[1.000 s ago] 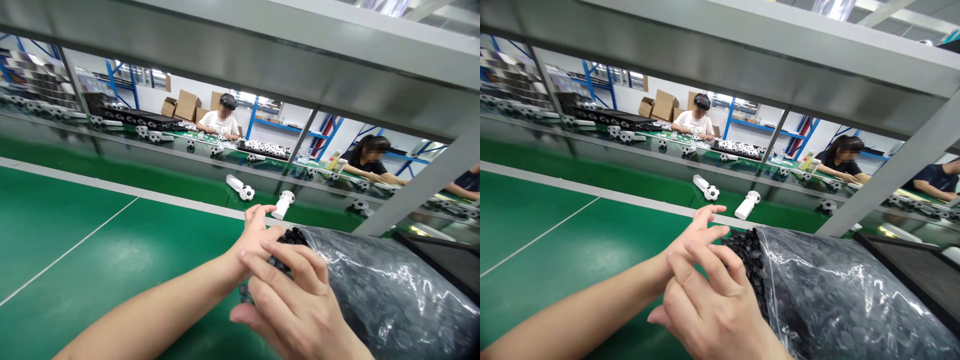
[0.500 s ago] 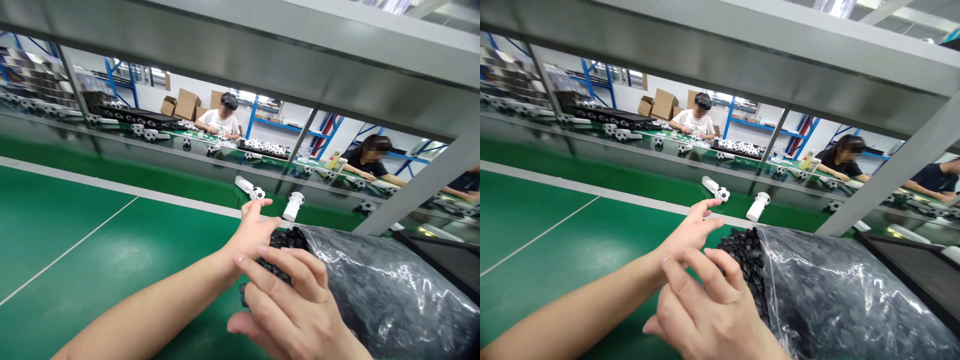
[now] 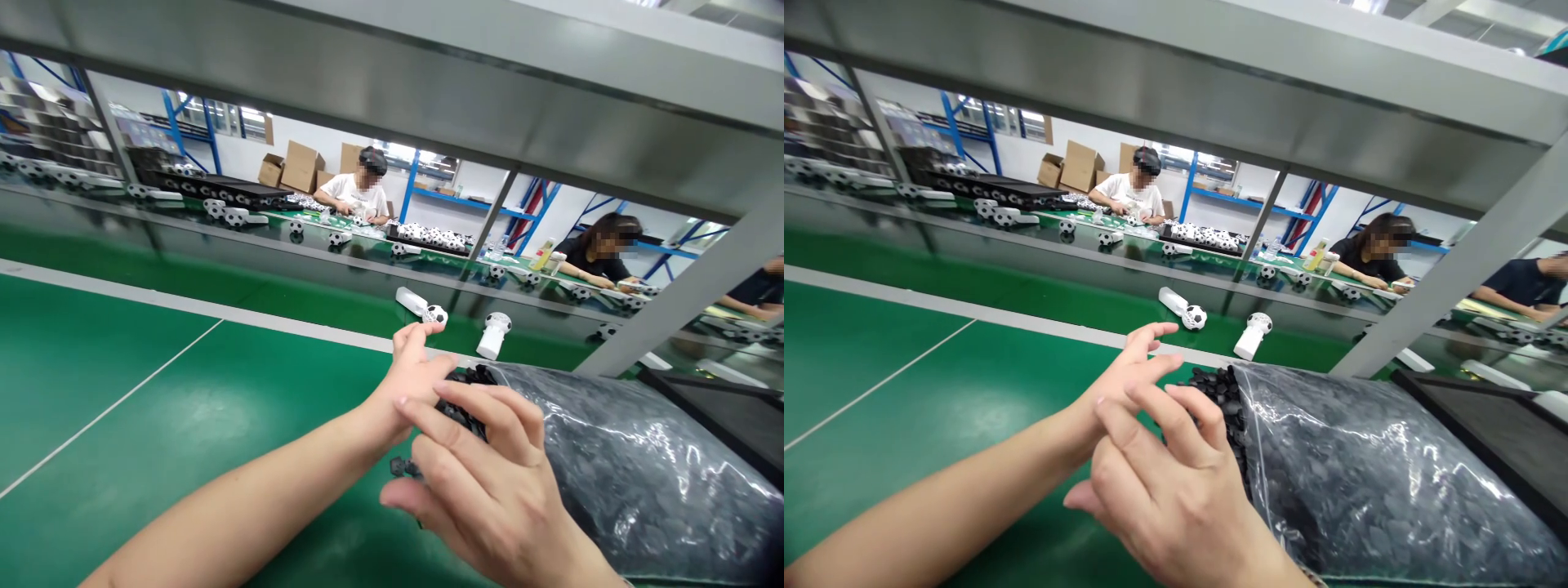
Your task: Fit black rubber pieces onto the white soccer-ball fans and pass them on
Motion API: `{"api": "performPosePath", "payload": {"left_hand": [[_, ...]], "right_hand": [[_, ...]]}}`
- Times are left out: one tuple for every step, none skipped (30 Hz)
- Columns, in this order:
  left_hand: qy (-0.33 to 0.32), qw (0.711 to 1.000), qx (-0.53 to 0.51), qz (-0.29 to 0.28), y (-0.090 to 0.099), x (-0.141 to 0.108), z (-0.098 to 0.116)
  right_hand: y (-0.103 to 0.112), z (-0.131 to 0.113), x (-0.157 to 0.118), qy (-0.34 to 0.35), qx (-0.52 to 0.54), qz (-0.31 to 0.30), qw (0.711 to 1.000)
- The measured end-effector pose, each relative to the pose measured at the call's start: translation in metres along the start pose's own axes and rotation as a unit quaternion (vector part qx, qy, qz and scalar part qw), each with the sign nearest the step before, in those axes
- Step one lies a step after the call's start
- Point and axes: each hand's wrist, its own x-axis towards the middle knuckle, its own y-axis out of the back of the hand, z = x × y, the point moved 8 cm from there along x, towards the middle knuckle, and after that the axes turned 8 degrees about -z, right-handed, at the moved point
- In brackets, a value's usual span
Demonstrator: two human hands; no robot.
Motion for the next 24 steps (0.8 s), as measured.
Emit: {"api": "performPosePath", "payload": {"left_hand": [[-0.002, 1.0, 0.0, 0.005, 0.001, 0.0, 0.001], [-0.004, 1.0, 0.002, 0.01, 0.003, 0.0, 0.002], [-0.006, 1.0, 0.005, 0.012, 0.003, 0.0, 0.002], [-0.004, 1.0, 0.007, 0.012, 0.004, 0.0, 0.002], [-0.003, 1.0, 0.005, 0.01, 0.004, 0.001, 0.001], [-0.002, 1.0, 0.002, 0.01, 0.004, 0.001, 0.0], [-0.003, 1.0, -0.003, 0.01, 0.003, 0.001, -0.002], [-0.007, 1.0, -0.007, 0.012, 0.003, 0.002, -0.002], [-0.016, 1.0, -0.008, 0.014, 0.003, 0.002, -0.002], [-0.027, 0.999, -0.007, 0.018, 0.004, 0.002, -0.002], [-0.037, 0.999, -0.003, 0.021, 0.004, 0.002, -0.001], [-0.043, 0.999, 0.001, 0.022, 0.004, 0.002, -0.001], [-0.047, 0.999, 0.005, 0.023, 0.004, 0.002, 0.0], [-0.05, 0.998, 0.008, 0.023, 0.004, 0.002, 0.0], [-0.051, 0.998, 0.011, 0.024, 0.004, 0.002, 0.0], [-0.053, 0.998, 0.015, 0.026, 0.005, 0.002, 0.001], [-0.054, 0.998, 0.018, 0.028, 0.005, 0.002, 0.001], [-0.055, 0.998, 0.021, 0.029, 0.005, 0.002, 0.002], [-0.057, 0.998, 0.024, 0.028, 0.005, 0.002, 0.002], [-0.058, 0.998, 0.027, 0.028, 0.005, 0.002, 0.003], [-0.058, 0.997, 0.03, 0.028, 0.005, 0.002, 0.004], [-0.059, 0.997, 0.034, 0.028, 0.005, 0.001, 0.005], [-0.061, 0.997, 0.041, 0.029, 0.005, 0.0, 0.006], [-0.063, 0.996, 0.048, 0.032, 0.005, -0.001, 0.007]], "right_hand": [[0.0, 0.0, 0.0, 0.004, 0.005, -0.002, 1.0], [-0.001, -0.001, 0.0, 0.008, 0.013, -0.006, 1.0], [-0.001, -0.002, 0.0, 0.01, 0.022, -0.01, 1.0], [-0.001, -0.001, 0.001, 0.009, 0.031, -0.012, 0.999], [0.0, 0.0, 0.001, 0.002, 0.039, -0.013, 0.999], [0.003, 0.004, 0.002, -0.009, 0.045, -0.008, 0.999], [0.006, 0.008, 0.002, -0.021, 0.051, 0.002, 0.998], [0.01, 0.014, 0.002, -0.037, 0.06, 0.014, 0.997], [0.014, 0.02, 0.001, -0.055, 0.071, 0.026, 0.996], [0.018, 0.027, 0.0, -0.073, 0.086, 0.037, 0.993], [0.022, 0.034, -0.001, -0.092, 0.102, 0.046, 0.989], [0.024, 0.04, -0.003, -0.106, 0.121, 0.054, 0.986], [0.026, 0.045, -0.005, -0.119, 0.14, 0.059, 0.981], [0.027, 0.049, -0.007, -0.129, 0.16, 0.065, 0.977], [0.029, 0.052, -0.01, -0.137, 0.178, 0.072, 0.972], [0.03, 0.054, -0.012, -0.145, 0.195, 0.081, 0.967], [0.033, 0.056, -0.013, -0.154, 0.209, 0.091, 0.961], [0.036, 0.058, -0.015, -0.164, 0.222, 0.099, 0.956], [0.039, 0.059, -0.015, -0.176, 0.236, 0.102, 0.95], [0.042, 0.059, -0.015, -0.185, 0.247, 0.099, 0.946], [0.046, 0.058, -0.013, -0.188, 0.259, 0.092, 0.943], [0.051, 0.056, -0.011, -0.188, 0.27, 0.085, 0.94], [0.056, 0.054, -0.01, -0.184, 0.278, 0.08, 0.939], [0.062, 0.051, -0.009, -0.175, 0.276, 0.073, 0.942]]}}
